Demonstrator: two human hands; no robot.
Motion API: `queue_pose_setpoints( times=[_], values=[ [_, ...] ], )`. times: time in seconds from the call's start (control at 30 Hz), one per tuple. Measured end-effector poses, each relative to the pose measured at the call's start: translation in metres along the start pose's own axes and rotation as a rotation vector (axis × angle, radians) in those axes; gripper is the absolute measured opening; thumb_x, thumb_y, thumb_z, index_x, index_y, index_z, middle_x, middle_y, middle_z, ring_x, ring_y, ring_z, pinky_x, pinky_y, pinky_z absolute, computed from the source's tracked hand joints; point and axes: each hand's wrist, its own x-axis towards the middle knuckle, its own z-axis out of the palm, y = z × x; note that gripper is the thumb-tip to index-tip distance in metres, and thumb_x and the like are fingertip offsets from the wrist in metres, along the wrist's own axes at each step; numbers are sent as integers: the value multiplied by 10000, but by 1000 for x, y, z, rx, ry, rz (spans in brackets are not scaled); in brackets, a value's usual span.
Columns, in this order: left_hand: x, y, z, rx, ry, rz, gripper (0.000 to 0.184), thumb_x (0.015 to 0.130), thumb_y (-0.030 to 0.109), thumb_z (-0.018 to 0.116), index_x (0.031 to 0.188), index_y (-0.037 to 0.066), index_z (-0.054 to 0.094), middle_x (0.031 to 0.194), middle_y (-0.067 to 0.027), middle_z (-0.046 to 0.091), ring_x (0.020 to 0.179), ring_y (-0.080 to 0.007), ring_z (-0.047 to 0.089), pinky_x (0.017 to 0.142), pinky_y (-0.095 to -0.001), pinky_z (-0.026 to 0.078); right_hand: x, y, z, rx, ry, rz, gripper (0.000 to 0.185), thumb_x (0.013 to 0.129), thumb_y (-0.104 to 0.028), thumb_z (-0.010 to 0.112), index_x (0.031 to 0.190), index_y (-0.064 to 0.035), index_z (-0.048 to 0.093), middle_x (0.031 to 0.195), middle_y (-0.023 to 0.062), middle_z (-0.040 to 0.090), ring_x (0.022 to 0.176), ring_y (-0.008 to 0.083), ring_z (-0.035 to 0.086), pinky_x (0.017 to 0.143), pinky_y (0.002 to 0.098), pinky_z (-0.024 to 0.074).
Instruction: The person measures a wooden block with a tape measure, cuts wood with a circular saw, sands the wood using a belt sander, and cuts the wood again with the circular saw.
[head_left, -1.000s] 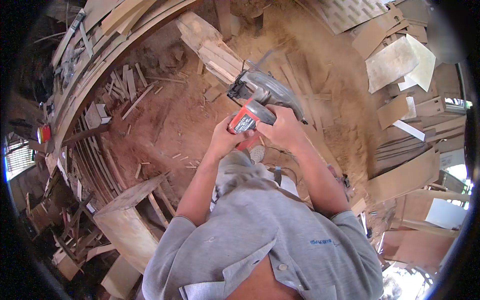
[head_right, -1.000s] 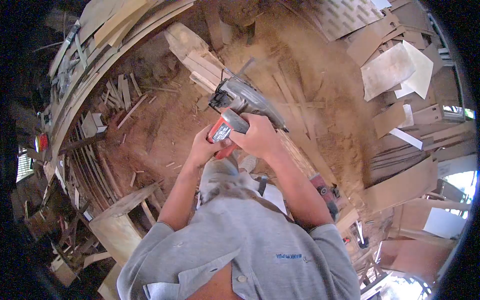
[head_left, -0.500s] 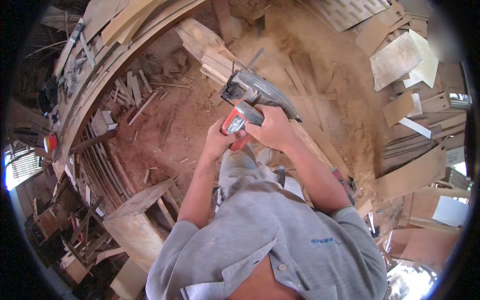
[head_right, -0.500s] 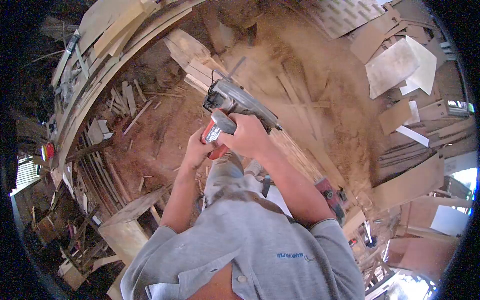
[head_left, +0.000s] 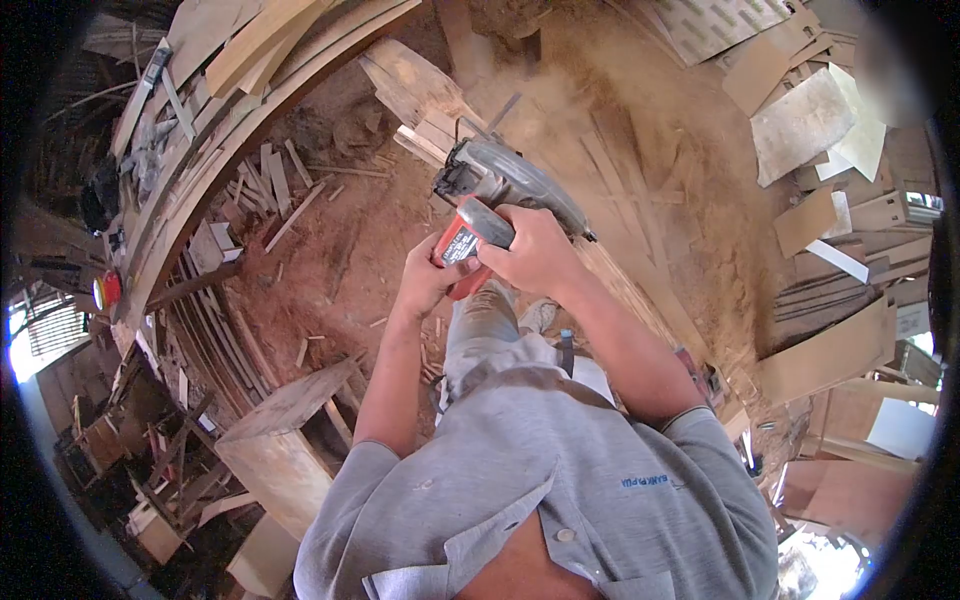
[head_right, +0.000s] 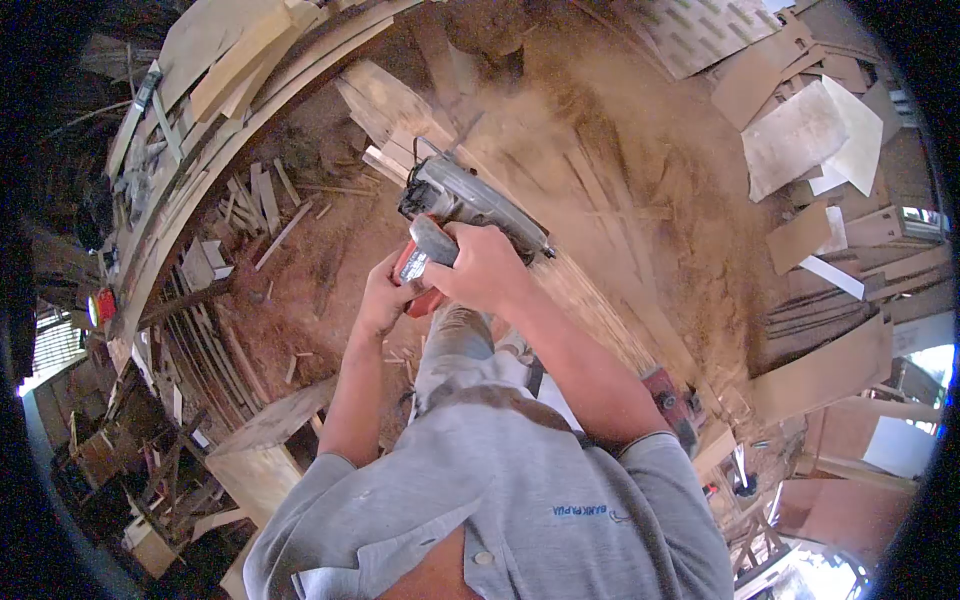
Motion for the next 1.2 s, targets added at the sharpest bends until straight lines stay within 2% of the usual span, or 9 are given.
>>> queue_pose_setpoints(
  times=[0.03,0.13,0.23,0.57,0.67,0.77,1.07,1.1,1.2],
  values=[
    [1,-2,-2,1,3,0,506,818,187,966,1192,-14,690,1080,-44,750,949,-110,694,858,-294,566,1,1,1,-11,4,-13,524,754,-330,759,1087,75,763,932,308,748,906,449,756,865,464,597],
    [6,-14,-14,92,-36,-45,602,851,168,891,1358,-33,637,1191,-44,727,1043,-136,691,944,-325,559,1,0,2,-15,13,-53,504,765,-323,745,1073,75,761,916,311,742,900,462,749,858,479,593],
    [6,-16,-13,61,9,24,524,818,230,964,1193,-13,691,1086,-46,747,945,-116,691,852,-296,560,1,2,4,-16,20,-71,494,772,-322,735,1064,77,759,900,314,738,891,473,742,852,491,590],
    [13,-20,-24,69,8,2,567,810,227,960,1249,-10,691,1098,-40,749,963,-118,692,882,-301,557,8,10,10,-7,21,-107,488,791,-309,718,1065,94,750,898,326,729,880,476,742,847,496,588],
    [14,-20,-24,47,12,33,567,812,228,958,1248,-15,689,1098,-37,748,958,-115,689,880,-301,556,9,8,7,-30,-30,-97,450,851,-262,768,1132,87,734,939,289,760,883,417,768,811,455,591],
    [18,-24,-31,47,26,43,569,819,222,948,1259,-22,684,1108,-37,748,968,-119,692,885,-304,558,13,11,10,35,-32,-117,455,846,-277,765,1133,75,738,931,295,753,880,425,762,806,458,587],
    [48,-4,-67,0,33,32,637,845,156,872,1400,-49,636,1225,-70,747,1087,-157,725,971,-339,576,64,-1,25,37,-38,-176,435,808,-340,728,956,68,703,846,313,709,840,486,723,789,502,582],
    [53,-6,-78,-12,0,28,653,844,170,876,1407,-51,632,1242,-68,744,1106,-157,723,972,-340,579,68,-2,30,50,-35,-190,437,807,-342,728,955,69,703,840,314,707,838,486,723,787,502,582],
    [54,-7,-81,86,8,61,597,907,337,884,1330,2,630,1118,-44,739,970,-137,728,850,-336,603,70,-3,28,18,-47,-199,440,807,-338,734,938,80,701,806,311,703,819,481,725,780,505,584]
  ],
)
